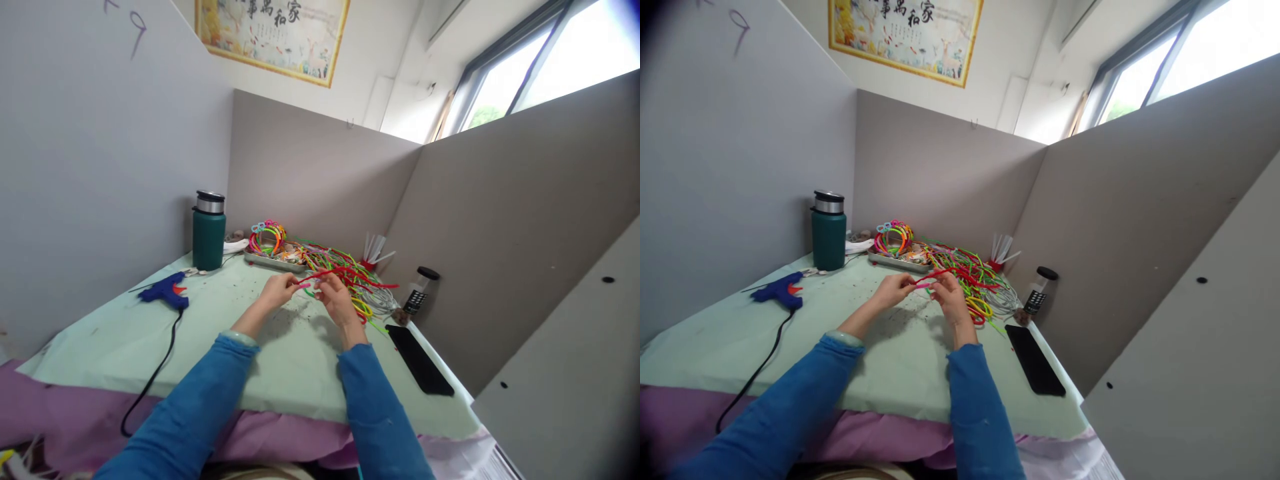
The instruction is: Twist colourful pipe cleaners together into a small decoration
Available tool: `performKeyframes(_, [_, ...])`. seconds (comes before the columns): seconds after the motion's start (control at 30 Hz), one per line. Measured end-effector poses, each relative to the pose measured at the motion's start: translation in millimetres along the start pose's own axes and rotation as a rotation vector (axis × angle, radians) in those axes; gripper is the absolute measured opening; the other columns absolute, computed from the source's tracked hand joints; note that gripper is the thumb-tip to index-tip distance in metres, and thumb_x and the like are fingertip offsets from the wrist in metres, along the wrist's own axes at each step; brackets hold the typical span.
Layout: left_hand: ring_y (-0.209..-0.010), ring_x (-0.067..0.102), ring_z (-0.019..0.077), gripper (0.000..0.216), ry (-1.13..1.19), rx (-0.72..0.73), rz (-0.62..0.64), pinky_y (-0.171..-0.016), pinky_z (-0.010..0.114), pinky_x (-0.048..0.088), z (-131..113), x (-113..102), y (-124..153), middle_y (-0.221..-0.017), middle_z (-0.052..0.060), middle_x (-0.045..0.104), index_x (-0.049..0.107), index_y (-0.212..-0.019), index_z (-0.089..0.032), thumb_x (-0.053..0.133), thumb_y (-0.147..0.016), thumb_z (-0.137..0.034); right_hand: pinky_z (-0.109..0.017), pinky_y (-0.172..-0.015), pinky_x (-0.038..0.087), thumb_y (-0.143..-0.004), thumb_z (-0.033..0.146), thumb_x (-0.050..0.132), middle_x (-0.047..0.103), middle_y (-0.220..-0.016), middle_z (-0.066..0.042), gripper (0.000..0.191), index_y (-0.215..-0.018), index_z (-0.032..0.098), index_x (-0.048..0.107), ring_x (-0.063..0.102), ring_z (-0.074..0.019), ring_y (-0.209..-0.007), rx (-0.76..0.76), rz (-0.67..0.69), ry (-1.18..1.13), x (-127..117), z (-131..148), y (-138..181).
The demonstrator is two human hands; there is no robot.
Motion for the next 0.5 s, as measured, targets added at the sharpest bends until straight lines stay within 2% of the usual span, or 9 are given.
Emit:
performKeyframes(0.1, [-0.053, 0.047, 0.0127, 0.014, 0.062, -0.004, 0.036, -0.054, 0.023, 0.029, -2.3, 1.9, 0.1, -0.055, 0.001, 0.059, 0.069, -0.074, -0.017, 0.059, -0.072, -0.025, -0.021, -0.052, 0.043, -0.065, 0.026, 0.071, 0.065, -0.091, -0.001, 0.035, -0.1, 0.024, 0.065, 0.056, -0.0126, -0.07, -0.002, 0.013, 0.207, 4.6, -8.3, -1.5])
performKeyframes(0.17, [-0.053, 0.047, 0.0127, 0.014, 0.065, 0.004, 0.07, -0.055, 0.023, 0.03, -4.1, 4.5, 0.7, -0.055, 0.001, 0.059, 0.07, -0.076, -0.017, 0.058, -0.072, -0.023, -0.021, -0.048, 0.039, -0.068, 0.03, 0.068, 0.064, -0.075, 0.0, 0.027, -0.094, 0.021, 0.067, 0.053, -0.0114, -0.061, -0.018, -0.001, 0.338, 4.4, -14.1, -3.4])
performKeyframes(0.27, [-0.057, 0.049, 0.0128, 0.016, 0.047, 0.029, 0.106, -0.056, 0.022, 0.032, -4.8, 9.1, 0.7, -0.062, 0.002, 0.063, 0.071, -0.079, -0.017, 0.058, -0.07, -0.021, -0.021, -0.043, 0.034, -0.072, 0.036, 0.064, 0.058, -0.059, 0.002, 0.019, -0.08, 0.018, 0.067, 0.046, -0.009, -0.048, -0.035, -0.091, 0.455, -1.4, -19.9, -5.7])
performKeyframes(0.37, [-0.058, 0.05, 0.0132, 0.017, 0.02, 0.039, 0.106, -0.056, 0.022, 0.032, -1.9, 12.9, -0.6, -0.066, 0.003, 0.065, 0.072, -0.077, -0.016, 0.059, -0.07, -0.024, -0.022, -0.044, 0.033, -0.073, 0.039, 0.062, 0.058, -0.057, 0.002, 0.021, -0.076, 0.018, 0.064, 0.046, -0.009, -0.046, -0.047, -0.14, 0.482, -5.4, -23.3, -6.8])
performKeyframes(0.5, [-0.057, 0.05, 0.0139, 0.019, -0.009, 0.041, 0.127, -0.055, 0.023, 0.031, 0.3, 15.9, -0.2, -0.064, 0.005, 0.065, 0.072, -0.073, -0.014, 0.059, -0.07, -0.026, -0.022, -0.047, 0.036, -0.074, 0.041, 0.061, 0.059, -0.059, 0.002, 0.023, -0.078, 0.019, 0.064, 0.046, -0.0096, -0.048, -0.078, -0.105, 0.491, -1.9, -25.5, -6.2])
Point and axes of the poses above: each hand's wrist, its own y-axis away from the middle knuckle, its own x-axis out of the palm, z = x × y, the point moved 5 cm from there along -y, towards the middle knuckle
